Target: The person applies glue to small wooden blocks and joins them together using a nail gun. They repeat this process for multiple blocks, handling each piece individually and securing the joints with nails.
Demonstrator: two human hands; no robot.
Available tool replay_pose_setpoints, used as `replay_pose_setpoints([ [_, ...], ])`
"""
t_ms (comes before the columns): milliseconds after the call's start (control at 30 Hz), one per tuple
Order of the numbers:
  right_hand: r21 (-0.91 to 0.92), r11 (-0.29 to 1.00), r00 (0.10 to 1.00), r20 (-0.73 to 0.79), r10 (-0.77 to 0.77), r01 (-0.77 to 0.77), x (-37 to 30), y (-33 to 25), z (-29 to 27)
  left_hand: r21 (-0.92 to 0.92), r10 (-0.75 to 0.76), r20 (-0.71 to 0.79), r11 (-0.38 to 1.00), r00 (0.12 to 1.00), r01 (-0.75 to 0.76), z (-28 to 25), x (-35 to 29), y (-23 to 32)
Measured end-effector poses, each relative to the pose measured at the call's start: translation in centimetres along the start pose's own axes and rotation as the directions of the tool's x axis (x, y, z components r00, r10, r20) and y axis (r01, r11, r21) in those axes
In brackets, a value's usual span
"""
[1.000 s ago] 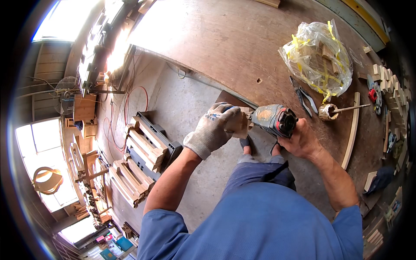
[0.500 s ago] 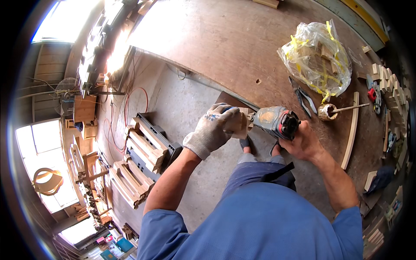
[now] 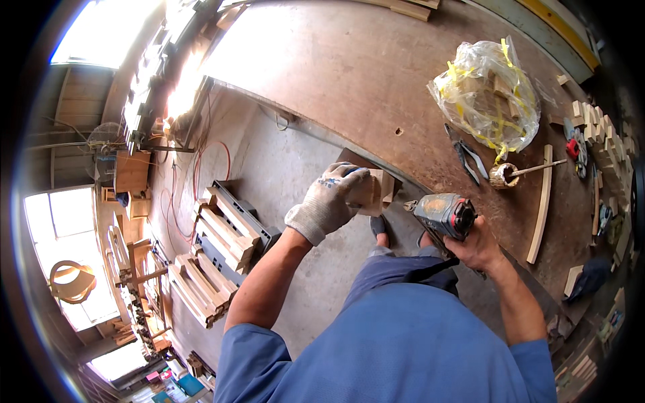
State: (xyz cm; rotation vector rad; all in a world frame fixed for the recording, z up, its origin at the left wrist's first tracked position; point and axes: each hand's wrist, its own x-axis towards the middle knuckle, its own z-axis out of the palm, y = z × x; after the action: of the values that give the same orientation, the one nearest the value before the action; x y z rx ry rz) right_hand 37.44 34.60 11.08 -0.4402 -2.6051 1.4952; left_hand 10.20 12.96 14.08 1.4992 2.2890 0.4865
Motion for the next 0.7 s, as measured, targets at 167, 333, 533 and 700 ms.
replay_pose_setpoints([
  [167,-0.217,0.968,0.992,-0.005,-0.126,0.122,-1.3,1.7,0.8,-0.006,-0.008,0.025,1.000,1.000,0.008,-0.6,0.1,0.3],
  [333,-0.304,0.934,0.982,0.031,-0.187,0.188,-1.3,1.8,0.8,0.010,0.006,0.019,1.000,1.000,-0.007,-0.5,0.0,0.3],
  [533,-0.140,0.990,1.000,0.028,-0.003,0.007,-0.8,0.5,0.9,0.017,0.011,0.018,1.000,1.000,-0.011,-0.4,0.0,0.5],
  [700,-0.045,0.999,1.000,0.004,-0.008,0.008,-1.1,0.7,1.0,0.044,0.013,0.028,0.999,1.000,-0.015,-0.3,0.1,0.3],
])
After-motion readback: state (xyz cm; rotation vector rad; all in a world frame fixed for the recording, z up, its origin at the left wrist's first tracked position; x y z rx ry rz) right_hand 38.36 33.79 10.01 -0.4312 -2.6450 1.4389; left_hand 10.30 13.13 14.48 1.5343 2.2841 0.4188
